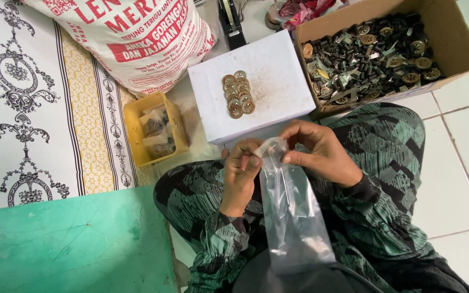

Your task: The person sorts small metallic buttons from a cardboard box onto a white surface, then places them into a clear plastic bag. They handle the buttons one by one, arranging them neatly before bagging them.

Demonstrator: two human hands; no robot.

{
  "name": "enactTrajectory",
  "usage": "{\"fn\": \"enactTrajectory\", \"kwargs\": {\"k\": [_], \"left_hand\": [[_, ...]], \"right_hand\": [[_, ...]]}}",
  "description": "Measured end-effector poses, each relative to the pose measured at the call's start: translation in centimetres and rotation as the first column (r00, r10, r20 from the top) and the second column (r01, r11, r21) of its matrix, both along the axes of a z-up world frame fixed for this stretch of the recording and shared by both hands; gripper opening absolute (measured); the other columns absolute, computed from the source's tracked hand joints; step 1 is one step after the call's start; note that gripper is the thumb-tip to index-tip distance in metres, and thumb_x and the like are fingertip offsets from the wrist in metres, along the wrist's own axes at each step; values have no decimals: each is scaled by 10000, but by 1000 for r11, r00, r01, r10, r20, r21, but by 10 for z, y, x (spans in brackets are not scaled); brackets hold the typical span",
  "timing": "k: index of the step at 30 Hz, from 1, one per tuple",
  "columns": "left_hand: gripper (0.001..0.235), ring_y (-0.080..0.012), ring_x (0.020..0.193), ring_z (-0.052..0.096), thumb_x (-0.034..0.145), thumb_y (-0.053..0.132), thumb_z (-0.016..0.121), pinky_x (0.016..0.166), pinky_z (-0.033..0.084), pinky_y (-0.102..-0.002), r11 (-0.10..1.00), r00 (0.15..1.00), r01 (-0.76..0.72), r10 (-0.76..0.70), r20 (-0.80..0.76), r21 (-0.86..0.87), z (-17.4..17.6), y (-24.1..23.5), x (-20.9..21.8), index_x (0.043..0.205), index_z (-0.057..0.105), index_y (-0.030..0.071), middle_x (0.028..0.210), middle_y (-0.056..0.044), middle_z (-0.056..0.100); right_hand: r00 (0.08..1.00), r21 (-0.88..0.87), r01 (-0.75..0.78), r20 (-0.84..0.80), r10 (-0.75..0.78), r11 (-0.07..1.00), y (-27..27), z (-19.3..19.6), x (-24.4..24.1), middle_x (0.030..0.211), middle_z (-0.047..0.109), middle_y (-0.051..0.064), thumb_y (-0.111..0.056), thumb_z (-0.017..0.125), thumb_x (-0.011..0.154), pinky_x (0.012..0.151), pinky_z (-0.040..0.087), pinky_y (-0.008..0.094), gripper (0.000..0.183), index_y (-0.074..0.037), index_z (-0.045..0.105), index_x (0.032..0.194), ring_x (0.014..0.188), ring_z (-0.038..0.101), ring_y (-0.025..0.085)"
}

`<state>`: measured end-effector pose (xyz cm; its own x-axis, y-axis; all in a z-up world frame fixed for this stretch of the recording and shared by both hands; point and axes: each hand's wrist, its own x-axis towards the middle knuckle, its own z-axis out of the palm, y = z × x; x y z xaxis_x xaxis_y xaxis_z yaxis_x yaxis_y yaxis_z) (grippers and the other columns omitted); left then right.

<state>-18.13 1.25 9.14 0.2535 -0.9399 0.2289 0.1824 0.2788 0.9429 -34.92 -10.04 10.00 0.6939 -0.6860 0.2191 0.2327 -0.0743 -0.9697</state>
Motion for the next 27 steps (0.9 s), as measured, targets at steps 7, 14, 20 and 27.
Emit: {"fn": "enactTrajectory", "kwargs": {"k": [7, 14, 20, 27], "left_hand": [[205, -56, 629, 293, 1124, 284, 472, 617, 343, -288, 998, 999, 46, -45, 29, -34, -8, -1, 2, 1070, 562, 108, 673, 25, 477], [251, -103, 595, 471, 1031, 292, 651, 675, 453, -296, 966, 971, 238, -240, -7, -98, -11, -6, 20, 892, 657, 83, 635, -30, 595], [317, -107, 866, 461, 1105, 388, 484, 858, 427, -348, 965, 972, 235, -231, 43, -120, 4, -11, 19, 935, 554, 130, 927, -44, 521], [901, -484, 1153, 618, 819, 418, 841, 1030, 435, -593, 904, 893, 272, -365, 262, 331, 30, 10, 22, 1495, 372, 49, 1286, -327, 603]], "right_hand": [[994, 206, 3, 105, -25, 979, 8, 6, -5, 930, 658, 125, -112, 666, 987, 819, 492, 303, 134, 20, 684, 969, 896, 584, 172], [892, 153, -298, 397, 217, 942, 4, -9, -1, 704, 580, 130, -168, 616, 1015, 661, 456, 311, 251, 38, 580, 875, 709, 545, 212], [953, -219, -302, -87, 290, 928, -5, 46, 2, 553, 619, 61, -214, 695, 949, 615, 437, 323, 195, -41, 685, 862, 556, 489, 167], [959, -401, -10, -262, -104, 916, -19, 62, -9, 591, 664, 129, -114, 590, 1020, 678, 451, 387, 201, -36, 736, 906, 562, 546, 242]]}}
